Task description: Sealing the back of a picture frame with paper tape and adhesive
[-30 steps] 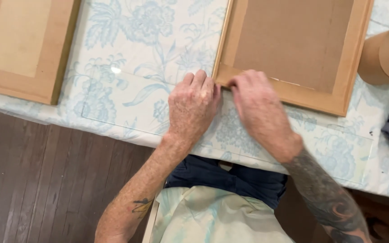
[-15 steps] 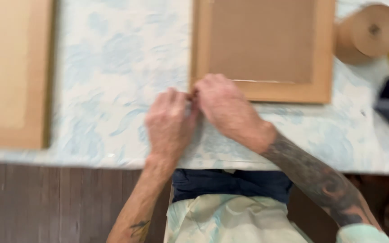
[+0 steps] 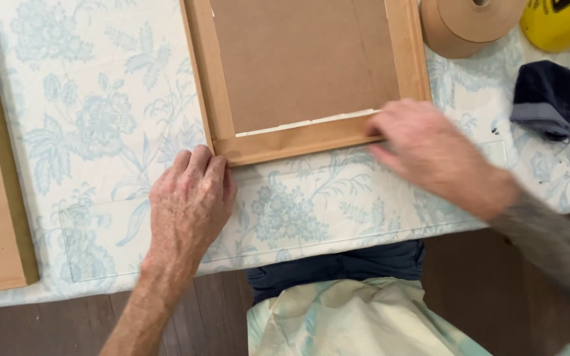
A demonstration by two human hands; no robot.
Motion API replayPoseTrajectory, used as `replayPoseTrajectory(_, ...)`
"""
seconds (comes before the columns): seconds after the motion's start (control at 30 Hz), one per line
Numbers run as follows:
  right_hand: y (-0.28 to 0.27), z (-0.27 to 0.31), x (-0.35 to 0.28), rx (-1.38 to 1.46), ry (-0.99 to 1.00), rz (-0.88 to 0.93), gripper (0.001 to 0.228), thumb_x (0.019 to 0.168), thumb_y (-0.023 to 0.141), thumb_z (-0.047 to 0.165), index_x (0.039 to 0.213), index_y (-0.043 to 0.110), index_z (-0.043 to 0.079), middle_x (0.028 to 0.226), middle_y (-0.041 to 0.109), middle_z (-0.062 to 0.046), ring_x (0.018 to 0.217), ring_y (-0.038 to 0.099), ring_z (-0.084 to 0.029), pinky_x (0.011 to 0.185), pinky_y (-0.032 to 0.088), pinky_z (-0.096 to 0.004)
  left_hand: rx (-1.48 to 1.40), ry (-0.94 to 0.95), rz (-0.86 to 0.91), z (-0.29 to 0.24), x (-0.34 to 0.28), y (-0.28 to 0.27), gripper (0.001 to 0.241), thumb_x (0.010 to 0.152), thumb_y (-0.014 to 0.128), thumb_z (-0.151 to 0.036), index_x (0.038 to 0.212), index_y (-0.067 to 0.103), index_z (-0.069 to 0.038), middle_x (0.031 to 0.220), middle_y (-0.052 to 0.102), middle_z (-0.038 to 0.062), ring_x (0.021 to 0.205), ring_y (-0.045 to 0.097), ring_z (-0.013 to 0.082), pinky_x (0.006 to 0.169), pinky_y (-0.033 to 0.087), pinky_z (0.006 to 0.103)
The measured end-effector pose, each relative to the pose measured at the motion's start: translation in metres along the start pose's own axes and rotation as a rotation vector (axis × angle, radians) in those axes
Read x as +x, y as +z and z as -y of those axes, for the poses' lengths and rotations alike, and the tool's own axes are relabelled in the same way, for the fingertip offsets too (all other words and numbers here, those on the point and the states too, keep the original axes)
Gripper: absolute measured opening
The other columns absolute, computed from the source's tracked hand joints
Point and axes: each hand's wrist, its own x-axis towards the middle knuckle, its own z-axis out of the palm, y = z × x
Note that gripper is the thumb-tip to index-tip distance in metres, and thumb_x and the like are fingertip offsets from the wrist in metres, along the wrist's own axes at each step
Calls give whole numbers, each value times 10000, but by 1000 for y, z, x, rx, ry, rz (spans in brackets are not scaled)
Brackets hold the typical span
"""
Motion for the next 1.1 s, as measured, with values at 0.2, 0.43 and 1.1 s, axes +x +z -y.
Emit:
replayPoseTrajectory(0.2, -31, -34, -21, -17, 8, 153, 214, 943, 715, 269, 1091, 664, 123, 987, 717, -25, 936, 697, -196, 915, 549, -401, 92, 122, 155, 3, 8, -7, 195, 893, 693, -165, 756, 553, -158, 868, 550, 20, 772, 562, 219, 566, 496, 357)
replayPoseTrajectory(0.43, -25, -30, -22, -269, -79, 157, 165, 951, 697, 289, 1034, 614, 173, 922, 656, 35, 871, 674, -154, 819, 537, -336, 64, 149, 157, 10, 6, -9, 216, 975, 694, -175, 815, 553, -139, 891, 546, 15, 759, 541, 188, 545, 482, 320)
replayPoseTrajectory(1.1, 11, 132, 123, 290, -261, 6, 178, 876, 680, 132, 1028, 613, 70, 962, 644, -112, 839, 616, -307, 786, 494, -450, -199, -145, -78, 16, 4, -7, 222, 821, 687, -92, 961, 519, -125, 881, 480, 18, 722, 540, 181, 509, 429, 314)
